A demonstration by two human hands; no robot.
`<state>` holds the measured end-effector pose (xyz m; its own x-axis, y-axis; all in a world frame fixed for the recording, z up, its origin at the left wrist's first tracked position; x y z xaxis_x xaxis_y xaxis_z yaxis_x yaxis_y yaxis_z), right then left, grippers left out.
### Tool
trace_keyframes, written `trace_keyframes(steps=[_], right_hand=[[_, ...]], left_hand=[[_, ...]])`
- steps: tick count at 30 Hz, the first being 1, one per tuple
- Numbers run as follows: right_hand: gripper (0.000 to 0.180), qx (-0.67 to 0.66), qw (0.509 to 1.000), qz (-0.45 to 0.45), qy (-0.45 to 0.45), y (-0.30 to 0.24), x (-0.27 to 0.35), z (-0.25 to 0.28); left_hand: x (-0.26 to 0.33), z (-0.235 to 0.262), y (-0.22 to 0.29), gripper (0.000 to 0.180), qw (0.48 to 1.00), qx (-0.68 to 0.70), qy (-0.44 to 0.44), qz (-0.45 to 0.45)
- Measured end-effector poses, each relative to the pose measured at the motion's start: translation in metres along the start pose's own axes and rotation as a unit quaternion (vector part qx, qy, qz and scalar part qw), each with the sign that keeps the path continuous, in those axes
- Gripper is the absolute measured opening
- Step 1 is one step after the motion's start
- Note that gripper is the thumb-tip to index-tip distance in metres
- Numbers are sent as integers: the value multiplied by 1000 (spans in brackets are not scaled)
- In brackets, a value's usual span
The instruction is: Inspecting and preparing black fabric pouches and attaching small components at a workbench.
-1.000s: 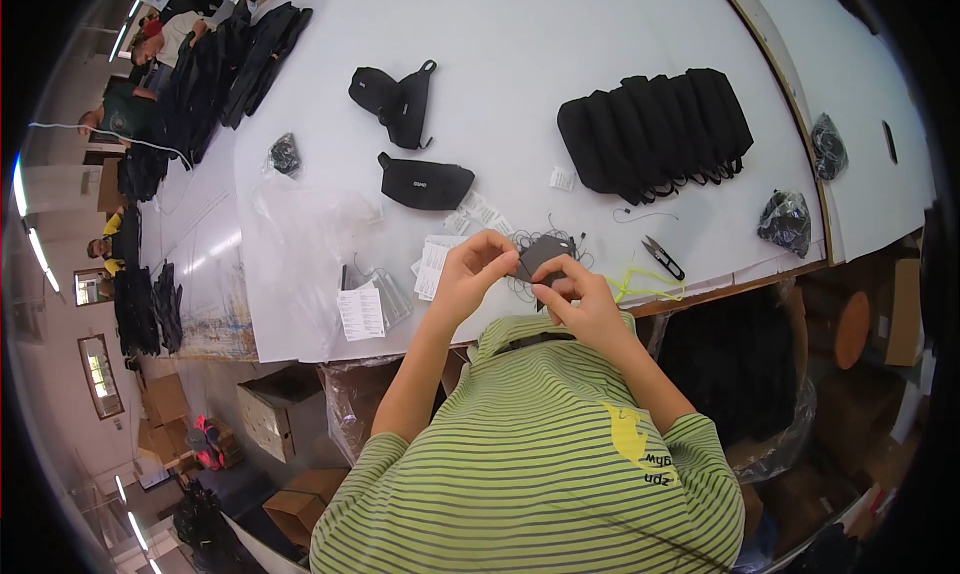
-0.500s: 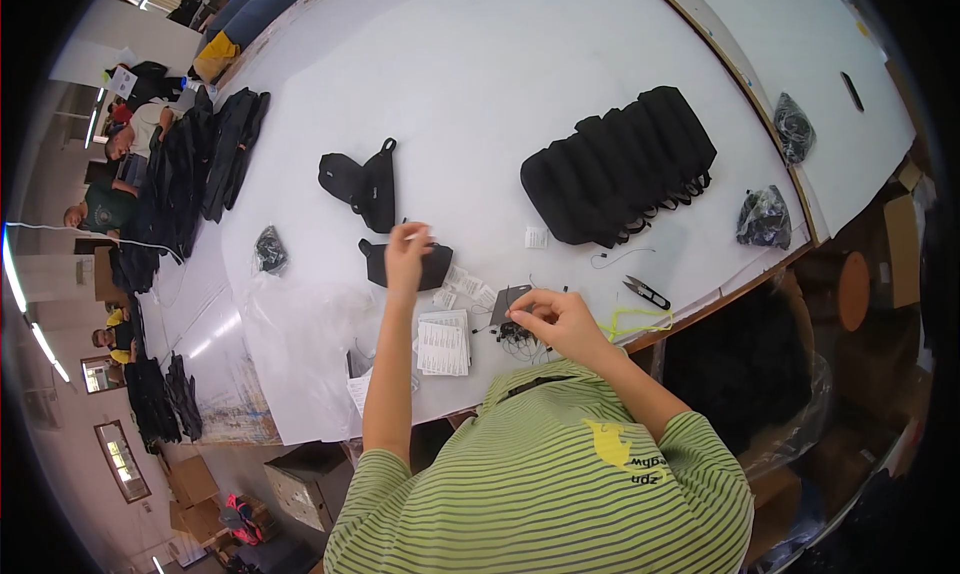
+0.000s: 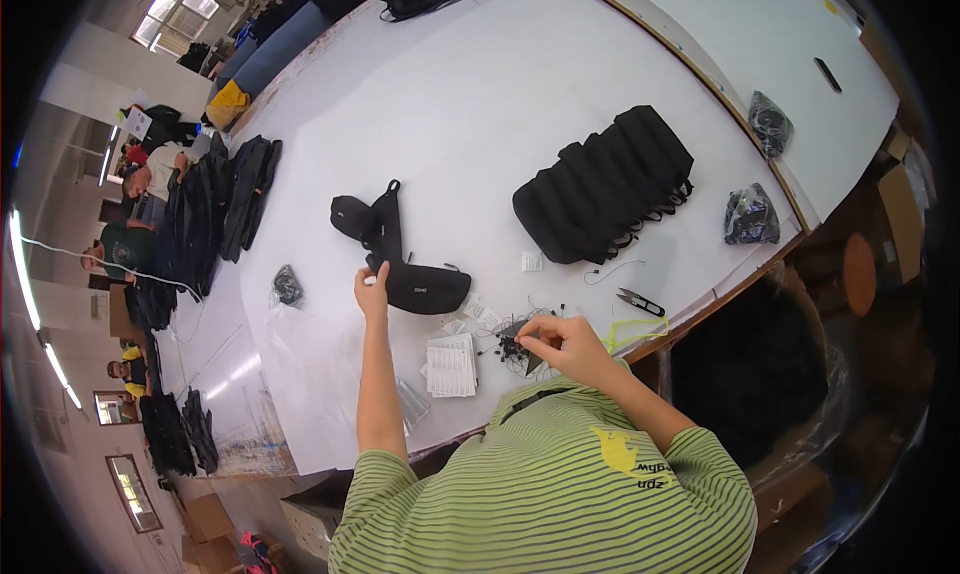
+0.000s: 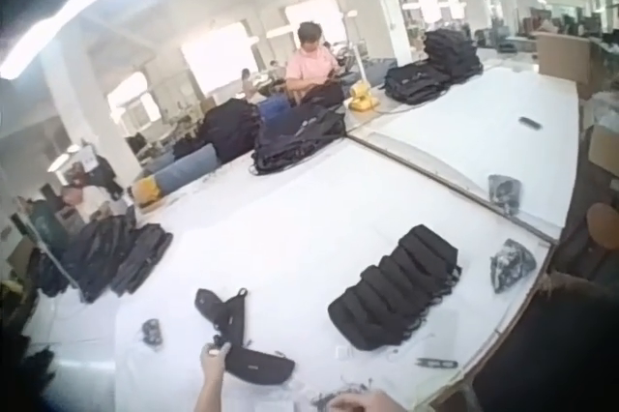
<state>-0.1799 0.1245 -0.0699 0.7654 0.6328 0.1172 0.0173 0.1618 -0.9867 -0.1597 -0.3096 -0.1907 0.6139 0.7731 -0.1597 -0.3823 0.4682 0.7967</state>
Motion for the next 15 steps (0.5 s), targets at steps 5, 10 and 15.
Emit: trace_keyframes(steps=[5, 10, 15], right_hand=[[12, -61, 997, -21, 37, 16, 1, -1], [12, 36, 999, 20, 22, 21, -24, -27], [12, 77, 996, 46, -1, 23, -28, -54]], left_hand=[[113, 7, 162, 28, 982, 17, -31, -184], [210, 13, 185, 34, 968, 25, -58, -241], [253, 10, 154, 25, 973, 174, -80, -131]])
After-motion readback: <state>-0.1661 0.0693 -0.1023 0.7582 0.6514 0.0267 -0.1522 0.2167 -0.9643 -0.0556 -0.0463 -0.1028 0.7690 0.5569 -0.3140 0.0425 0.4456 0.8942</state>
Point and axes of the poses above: each hand's wrist, its own x-axis away from the middle knuckle, its own z-axis out of the back of the hand, y = z × x, the point moved 7 cm from there along -x, towards the middle knuckle, and after that the axes turned 3 degrees about x, right-handed, at the moved point
